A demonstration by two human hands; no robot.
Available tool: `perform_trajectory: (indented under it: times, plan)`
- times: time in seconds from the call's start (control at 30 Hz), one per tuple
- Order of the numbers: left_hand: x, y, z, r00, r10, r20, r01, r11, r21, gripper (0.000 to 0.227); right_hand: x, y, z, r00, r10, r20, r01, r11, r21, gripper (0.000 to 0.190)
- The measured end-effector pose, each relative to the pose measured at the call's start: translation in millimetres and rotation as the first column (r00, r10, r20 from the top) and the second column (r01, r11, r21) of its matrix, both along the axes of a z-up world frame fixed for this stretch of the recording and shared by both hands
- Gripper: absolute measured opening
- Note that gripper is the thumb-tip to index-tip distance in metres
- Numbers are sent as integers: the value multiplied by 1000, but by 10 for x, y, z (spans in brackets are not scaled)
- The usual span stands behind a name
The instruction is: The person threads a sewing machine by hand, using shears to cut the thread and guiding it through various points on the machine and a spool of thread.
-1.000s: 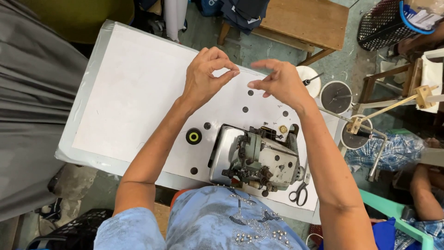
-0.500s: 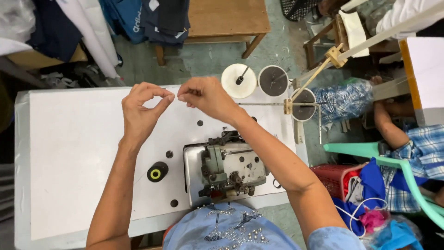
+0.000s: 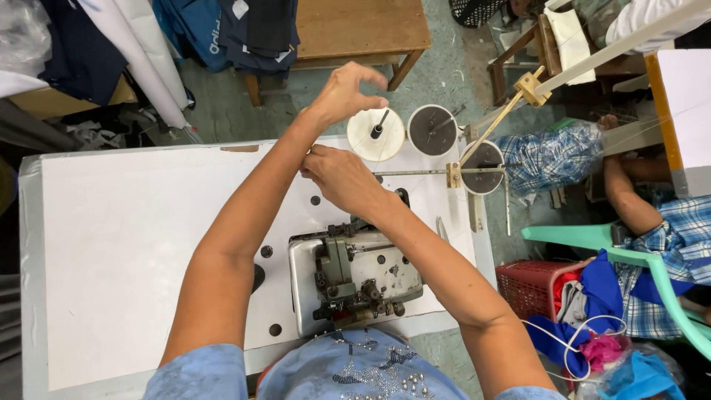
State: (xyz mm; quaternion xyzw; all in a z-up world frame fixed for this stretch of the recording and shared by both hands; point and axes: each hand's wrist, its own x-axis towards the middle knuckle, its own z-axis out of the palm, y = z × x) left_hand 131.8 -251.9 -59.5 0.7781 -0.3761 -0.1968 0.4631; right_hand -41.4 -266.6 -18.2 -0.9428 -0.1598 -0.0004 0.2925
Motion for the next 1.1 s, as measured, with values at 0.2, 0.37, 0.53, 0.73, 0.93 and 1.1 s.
perform_trajectory:
  times: [0.2, 0.37, 0.53, 0.73, 0.93, 1.1]
  plan:
    - [-214, 634, 335, 939, 41, -340, -76, 993, -89, 7, -7, -320, 311, 999, -13, 30, 10, 996, 93, 8]
    - [-413, 1278, 684, 893, 0, -449, -79, 984, -158, 15, 175, -543, 935, 974, 81, 210, -86, 996, 14, 3]
    - [-517, 1522, 829, 923, -51, -382, -41, 973, -227, 24, 259, -477, 1228, 995, 78, -55, -68, 986, 152, 8]
    - [-588, 1744, 936, 871, -126, -475, -23, 955, -296, 32, 257, -416, 1244, 984, 45, -174, 3, 964, 266, 10]
    - [-722, 1877, 1073, 860, -101, -500, -53, 958, -283, 31, 240, -314, 1327, 990, 96, -107, -64, 961, 269, 11]
    - [-745, 1884, 997, 914, -84, -398, -34, 959, -281, 40, 201, -210, 1403, 988, 121, -93, -95, 966, 240, 11]
